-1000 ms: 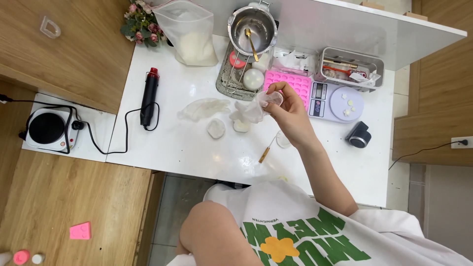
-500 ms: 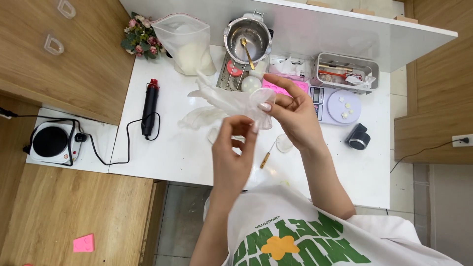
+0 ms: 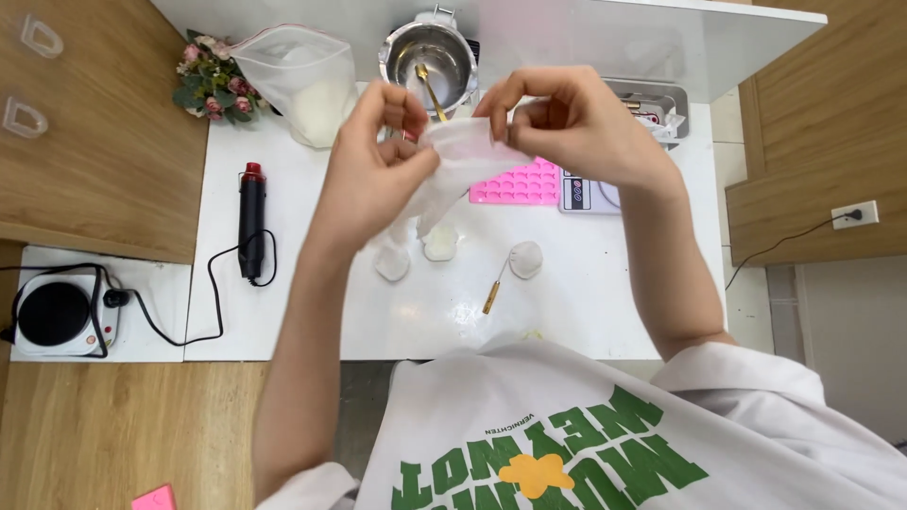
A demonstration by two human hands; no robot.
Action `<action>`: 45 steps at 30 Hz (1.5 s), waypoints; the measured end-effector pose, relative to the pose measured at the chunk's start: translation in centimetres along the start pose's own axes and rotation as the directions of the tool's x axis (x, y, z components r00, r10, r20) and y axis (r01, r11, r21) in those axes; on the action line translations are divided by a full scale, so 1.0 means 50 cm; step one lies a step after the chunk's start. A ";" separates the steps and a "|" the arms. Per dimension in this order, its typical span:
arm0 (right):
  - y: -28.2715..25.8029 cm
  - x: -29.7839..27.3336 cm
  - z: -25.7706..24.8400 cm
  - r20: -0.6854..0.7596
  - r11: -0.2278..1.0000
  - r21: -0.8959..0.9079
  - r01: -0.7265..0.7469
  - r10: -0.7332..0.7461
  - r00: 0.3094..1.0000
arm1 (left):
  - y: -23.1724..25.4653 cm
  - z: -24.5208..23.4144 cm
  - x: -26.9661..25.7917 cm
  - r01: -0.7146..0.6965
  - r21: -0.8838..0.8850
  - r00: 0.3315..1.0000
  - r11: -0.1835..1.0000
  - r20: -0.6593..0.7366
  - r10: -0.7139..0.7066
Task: The recorder is cleaning and scraping wax from candle molds or containers using a specialized tool.
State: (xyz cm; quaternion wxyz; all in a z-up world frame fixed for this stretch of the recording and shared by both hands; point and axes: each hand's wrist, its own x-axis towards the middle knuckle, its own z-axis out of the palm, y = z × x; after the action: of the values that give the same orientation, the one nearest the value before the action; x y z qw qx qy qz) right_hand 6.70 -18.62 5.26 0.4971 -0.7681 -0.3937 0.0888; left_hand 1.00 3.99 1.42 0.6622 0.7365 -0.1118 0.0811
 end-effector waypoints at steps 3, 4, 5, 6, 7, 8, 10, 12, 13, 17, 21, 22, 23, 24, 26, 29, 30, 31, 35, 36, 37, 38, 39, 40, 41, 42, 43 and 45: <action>-0.026 0.009 -0.009 -0.013 0.937 -0.347 0.045 -0.053 0.999 | 0.033 -0.001 0.051 0.011 0.225 0.996 0.974 0.088 -0.032; -0.020 0.011 -0.012 -0.022 0.936 -0.349 0.040 -0.051 0.998 | 0.029 0.003 0.074 0.006 0.225 0.995 0.974 0.098 -0.029; -0.015 0.014 -0.015 -0.008 0.895 -0.445 0.025 -0.032 0.999 | 0.025 0.007 0.097 -0.055 0.368 0.987 0.928 0.163 -0.007; -0.009 0.015 -0.018 0.006 0.845 -0.535 0.011 -0.009 1.000 | 0.020 0.012 0.118 -0.122 0.495 0.973 0.860 0.230 0.005; 0.004 0.018 -0.028 -0.003 0.844 -0.537 0.002 -0.005 1.000 | 0.024 0.017 0.141 -0.128 0.492 0.971 0.861 0.240 0.007; 0.018 0.020 -0.038 0.038 0.810 -0.587 0.010 0.014 0.999 | 0.028 0.022 0.163 -0.099 0.578 0.957 0.810 0.279 -0.082; 0.041 0.024 -0.062 0.062 0.773 -0.634 0.005 0.045 0.997 | 0.024 0.036 0.215 -0.090 0.657 0.930 0.748 0.324 -0.173; 0.059 0.023 -0.085 0.157 0.723 -0.690 -0.037 0.200 0.967 | 0.009 0.052 0.264 -0.064 0.628 0.890 0.775 0.388 -0.241; 0.057 0.019 -0.086 0.141 0.719 -0.693 -0.053 0.208 0.968 | 0.009 0.068 0.279 -0.076 0.624 0.884 0.778 0.403 -0.237; 0.053 0.024 -0.099 0.110 0.616 -0.781 -0.103 0.297 0.949 | -0.006 0.129 0.340 -0.062 0.704 0.789 0.707 0.469 -0.398; 0.084 0.016 -0.104 -0.086 0.400 -0.879 -0.260 0.402 0.911 | -0.082 0.189 0.395 -0.180 0.822 0.835 0.541 0.418 -0.357; 0.089 0.010 -0.106 -0.095 0.395 -0.878 -0.269 0.407 0.909 | -0.095 0.202 0.403 -0.188 0.818 0.832 0.544 0.427 -0.355; 0.094 0.005 -0.107 -0.116 0.526 -0.795 -0.302 0.357 0.927 | -0.107 0.214 0.413 -0.217 0.818 0.820 0.532 0.449 -0.356; 0.099 -0.001 -0.108 -0.143 0.646 -0.694 -0.317 0.308 0.941 | -0.120 0.226 0.420 -0.243 0.818 0.808 0.521 0.468 -0.358; 0.113 -0.010 -0.106 -0.115 0.837 -0.228 -0.498 0.484 0.867 | -0.183 0.267 0.429 -0.293 0.798 0.889 0.527 0.430 -0.157; 0.188 -0.044 -0.102 -0.022 0.617 0.622 -0.482 0.629 0.777 | -0.189 0.310 0.373 -0.335 0.747 0.941 0.574 0.301 0.157; 0.222 -0.055 -0.099 -0.033 0.398 0.864 -0.309 0.656 0.754 | -0.178 0.317 0.342 -0.330 0.709 0.943 0.623 0.217 0.253; 0.232 -0.068 -0.079 -0.033 0.401 0.862 -0.311 0.656 0.754 | -0.173 0.329 0.310 -0.330 0.708 0.943 0.625 0.214 0.255; 0.286 -0.142 -0.015 -0.339 0.473 0.877 -0.084 0.732 0.591 | -0.211 0.402 0.209 -0.261 0.754 0.961 0.603 0.142 0.238; 0.302 -0.166 0.002 -0.421 0.568 0.815 -0.111 0.713 0.561 | -0.237 0.423 0.187 -0.279 0.809 0.938 0.517 0.115 0.327; 0.302 -0.177 0.018 -0.417 0.567 0.816 -0.116 0.715 0.561 | -0.248 0.432 0.168 -0.274 0.809 0.940 0.520 0.111 0.323; 0.302 -0.192 0.035 -0.555 0.783 0.564 -0.264 0.595 0.581 | -0.258 0.443 0.147 -0.274 0.818 0.931 0.506 0.093 0.354; 0.302 -0.207 0.051 -0.644 0.892 0.239 -0.384 0.442 0.624 | -0.269 0.455 0.127 -0.274 0.827 0.920 0.491 0.076 0.385; 0.293 -0.215 0.060 -0.646 0.889 0.241 -0.389 0.446 0.619 | -0.274 0.458 0.110 -0.276 0.824 0.921 0.495 0.080 0.381; 0.285 -0.223 0.068 -0.644 0.932 -0.083 -0.353 0.220 0.733 | -0.278 0.461 0.092 -0.301 0.820 0.899 0.487 0.073 0.432; 0.277 -0.232 0.078 -0.556 0.879 -0.393 -0.270 0.007 0.831 | -0.284 0.463 0.072 -0.323 0.816 0.876 0.479 0.067 0.478; 0.314 -0.262 0.083 -0.557 0.879 -0.388 -0.278 0.016 0.830 | -0.294 0.463 0.061 -0.324 0.814 0.879 0.483 0.071 0.471; 0.389 -0.320 0.094 -0.535 0.910 -0.192 -0.367 0.216 0.817 | -0.313 0.460 0.040 -0.352 0.738 0.911 0.576 0.128 0.392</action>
State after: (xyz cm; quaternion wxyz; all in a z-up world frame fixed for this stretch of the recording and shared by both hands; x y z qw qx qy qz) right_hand 3.47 -30.26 -17.33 0.4461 -0.8794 -0.1355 -0.0963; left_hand 6.50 -17.42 -15.55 0.2713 0.8996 -0.2039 0.2748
